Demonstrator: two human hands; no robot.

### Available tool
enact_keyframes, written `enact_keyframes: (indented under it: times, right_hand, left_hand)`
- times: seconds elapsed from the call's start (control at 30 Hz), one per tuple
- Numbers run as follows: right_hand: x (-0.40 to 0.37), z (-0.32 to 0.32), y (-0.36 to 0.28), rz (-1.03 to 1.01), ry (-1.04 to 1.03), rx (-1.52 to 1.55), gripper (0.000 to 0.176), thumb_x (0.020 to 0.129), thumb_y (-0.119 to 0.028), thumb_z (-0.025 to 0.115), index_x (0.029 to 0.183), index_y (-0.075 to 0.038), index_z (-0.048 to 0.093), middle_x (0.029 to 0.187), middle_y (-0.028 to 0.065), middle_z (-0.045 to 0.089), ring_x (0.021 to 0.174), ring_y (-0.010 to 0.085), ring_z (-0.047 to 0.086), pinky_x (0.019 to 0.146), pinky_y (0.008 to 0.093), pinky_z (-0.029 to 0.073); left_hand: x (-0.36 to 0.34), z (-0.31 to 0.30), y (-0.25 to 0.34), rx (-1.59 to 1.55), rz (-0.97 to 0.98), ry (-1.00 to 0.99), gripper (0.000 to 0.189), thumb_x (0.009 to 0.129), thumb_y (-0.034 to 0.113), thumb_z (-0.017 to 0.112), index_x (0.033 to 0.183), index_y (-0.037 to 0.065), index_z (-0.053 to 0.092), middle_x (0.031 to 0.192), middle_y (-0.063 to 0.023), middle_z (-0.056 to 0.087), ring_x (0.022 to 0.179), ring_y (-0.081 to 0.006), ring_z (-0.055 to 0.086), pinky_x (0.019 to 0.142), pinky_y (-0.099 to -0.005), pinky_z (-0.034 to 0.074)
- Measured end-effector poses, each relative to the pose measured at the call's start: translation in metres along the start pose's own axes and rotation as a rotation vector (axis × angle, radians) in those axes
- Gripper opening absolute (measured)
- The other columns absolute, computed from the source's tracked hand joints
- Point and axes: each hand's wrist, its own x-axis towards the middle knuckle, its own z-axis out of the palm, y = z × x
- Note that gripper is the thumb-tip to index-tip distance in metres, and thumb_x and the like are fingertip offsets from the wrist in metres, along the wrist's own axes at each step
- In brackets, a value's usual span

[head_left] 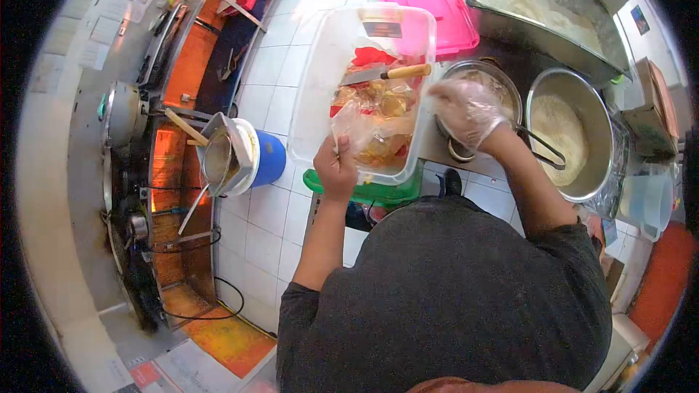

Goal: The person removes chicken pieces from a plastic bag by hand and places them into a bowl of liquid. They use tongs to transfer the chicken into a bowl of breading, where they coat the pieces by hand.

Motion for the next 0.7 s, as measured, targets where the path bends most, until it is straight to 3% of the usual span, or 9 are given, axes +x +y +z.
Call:
enact_keyframes:
  times: [0.03,0.1,0.17,0.27,0.33,0.43,0.5,0.67,0.7]
  right_hand:
    - [0.006,-0.002,-0.023,-0.056,-0.077,0.098,0.024,0.089,-0.02,0.057,0.106,-0.007,0.068,0.1,0.017,0.07,0.097,0.0355,0.065,0.087,0.0426,0.051]
    - [0.039,0.049,-0.041,-0.451,-0.348,-0.174,0.017,0.085,-0.017,0.059,0.094,-0.009,0.071,0.09,0.016,0.071,0.087,0.0345,0.068,0.079,0.0428,0.053]
    - [0.059,0.088,-0.044,-0.433,-0.595,-0.413,0.016,0.082,-0.015,0.061,0.091,-0.008,0.072,0.088,0.018,0.071,0.083,0.0341,0.069,0.074,0.0435,0.054]
    - [0.067,0.084,-0.079,-0.456,-0.728,-0.499,0.022,0.081,-0.019,0.062,0.097,-0.006,0.07,0.097,0.0192,0.072,0.087,0.0334,0.071,0.077,0.0416,0.056]
    - [0.051,0.025,-0.136,-0.508,-0.76,-0.57,0.027,0.079,-0.018,0.065,0.104,-0.007,0.068,0.095,0.019,0.072,0.086,0.0353,0.071,0.076,0.0413,0.056]
    - [0.077,0.111,-0.072,-0.994,-0.507,-0.46,0.033,0.08,-0.017,0.066,0.112,-0.011,0.065,0.103,0.0188,0.07,0.092,0.0343,0.07,0.076,0.0417,0.056]
    - [0.087,0.13,-0.055,-1.085,-0.459,-0.437,0.033,0.08,-0.017,0.065,0.113,-0.01,0.065,0.108,0.0193,0.069,0.096,0.0329,0.069,0.079,0.042,0.055]
    - [0.068,0.075,-0.127,-0.416,-0.76,-0.498,0.038,0.083,-0.02,0.061,0.118,-0.005,0.067,0.116,0.0215,0.067,0.105,0.0312,0.067,0.091,0.042,0.052]
    - [0.063,0.061,-0.145,-0.451,-0.801,-0.514,0.038,0.082,-0.021,0.062,0.116,-0.005,0.068,0.116,0.0214,0.067,0.105,0.0317,0.067,0.09,0.042,0.052]
  left_hand:
    - [-0.002,-0.001,-0.003,-0.02,0.013,0.021,0.033,0.102,0.027,0.052,0.083,0.0,0.058,0.066,-0.012,0.057,0.058,-0.0223,0.054,0.055,-0.0352,0.042]
    - [-0.008,-0.004,-0.014,-0.063,0.053,0.066,0.032,0.102,0.026,0.051,0.084,0.0,0.058,0.067,-0.012,0.056,0.059,-0.0216,0.054,0.055,-0.0348,0.042]
    - [-0.014,-0.005,-0.018,-0.007,0.005,0.129,0.032,0.103,0.026,0.05,0.086,0.0,0.058,0.068,-0.0096,0.057,0.06,-0.0191,0.054,0.055,-0.034,0.042]
    - [-0.009,-0.008,-0.002,-0.037,-0.056,0.248,0.033,0.104,0.028,0.048,0.088,0.001,0.057,0.069,-0.0053,0.057,0.062,-0.015,0.051,0.055,-0.0317,0.041]
    - [-0.001,-0.011,0.008,-0.117,-0.14,0.378,0.035,0.105,0.03,0.046,0.089,0.001,0.056,0.07,-0.0025,0.056,0.062,-0.013,0.05,0.054,-0.0304,0.04]
    - [0.007,-0.009,0.005,-0.305,-0.296,0.564,0.037,0.105,0.032,0.044,0.088,0.002,0.056,0.07,0.0002,0.054,0.061,-0.0115,0.047,0.054,-0.0291,0.039]
    - [0.003,-0.006,0.0,-0.451,-0.337,0.611,0.038,0.106,0.033,0.043,0.086,0.002,0.055,0.068,0.0013,0.051,0.06,-0.0105,0.045,0.053,-0.0286,0.037]
    - [-0.009,-0.004,-0.035,-0.341,-0.171,0.451,0.038,0.105,0.03,0.045,0.079,0.003,0.05,0.06,0.0026,0.044,0.056,-0.0084,0.042,0.05,-0.0286,0.033]
    - [-0.009,-0.003,-0.035,-0.372,-0.14,0.439,0.038,0.105,0.028,0.046,0.077,0.003,0.049,0.059,0.0025,0.042,0.055,-0.0083,0.041,0.05,-0.0286,0.033]
